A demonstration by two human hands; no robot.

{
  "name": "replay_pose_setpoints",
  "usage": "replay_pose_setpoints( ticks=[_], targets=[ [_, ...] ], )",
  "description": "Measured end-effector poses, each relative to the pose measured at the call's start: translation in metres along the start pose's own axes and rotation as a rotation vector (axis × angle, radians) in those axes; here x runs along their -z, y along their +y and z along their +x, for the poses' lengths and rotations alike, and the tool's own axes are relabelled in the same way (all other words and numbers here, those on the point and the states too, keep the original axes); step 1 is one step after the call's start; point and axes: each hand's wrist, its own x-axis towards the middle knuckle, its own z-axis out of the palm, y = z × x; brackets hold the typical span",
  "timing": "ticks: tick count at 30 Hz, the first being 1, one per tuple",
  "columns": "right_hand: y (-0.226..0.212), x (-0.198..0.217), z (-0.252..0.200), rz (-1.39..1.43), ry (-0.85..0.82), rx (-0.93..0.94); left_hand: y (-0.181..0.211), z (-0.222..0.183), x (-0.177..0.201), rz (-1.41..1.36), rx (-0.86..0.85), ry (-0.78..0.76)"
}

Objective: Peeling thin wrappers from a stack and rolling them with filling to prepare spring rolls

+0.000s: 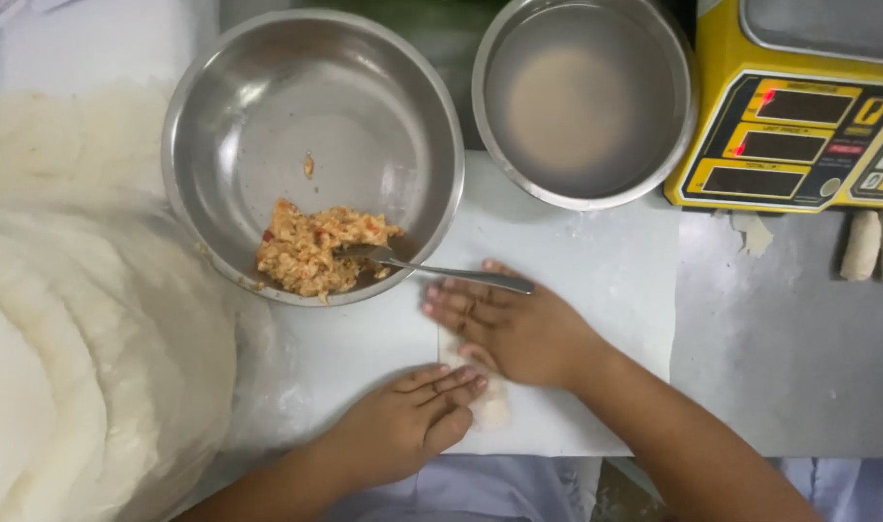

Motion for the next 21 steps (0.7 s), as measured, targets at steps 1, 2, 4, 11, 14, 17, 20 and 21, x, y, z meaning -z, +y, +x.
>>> replay_pose_setpoints(
  ticks=[1,2,4,11,14,17,20,21],
  targets=[
    [0.005,0.003,0.002,-0.147,0.089,-0.032,-0.001,-0.001,0.000,0.012,-0.005,-0.012],
    [0.010,0.007,0.005,-0.288,0.173,-0.050,0.002,-0.002,-0.001,0.028,0.005,-0.020],
    [0.015,0.011,0.007,-0.226,0.226,-0.094,0.002,0.005,0.005,0.028,0.026,-0.015],
    [0.011,-0.001,-0.001,-0.257,0.145,-0.066,-0.005,0.006,0.005,-0.056,0.122,-0.041],
    [0.004,0.011,-0.010,-0.285,0.223,-0.135,-0.007,0.001,0.005,-0.090,0.148,-0.114],
    [-0.038,0.017,-0.046,-0.012,0.342,-0.098,-0.005,0.004,0.009,-0.050,0.164,-0.133],
    [-0.069,-0.016,-0.064,-0.132,0.305,-0.123,-0.005,0.012,0.020,0.052,0.121,-0.121],
    [-0.069,-0.020,-0.065,-0.131,0.304,-0.122,-0.004,0.014,0.020,0.051,0.123,-0.121]
  ],
)
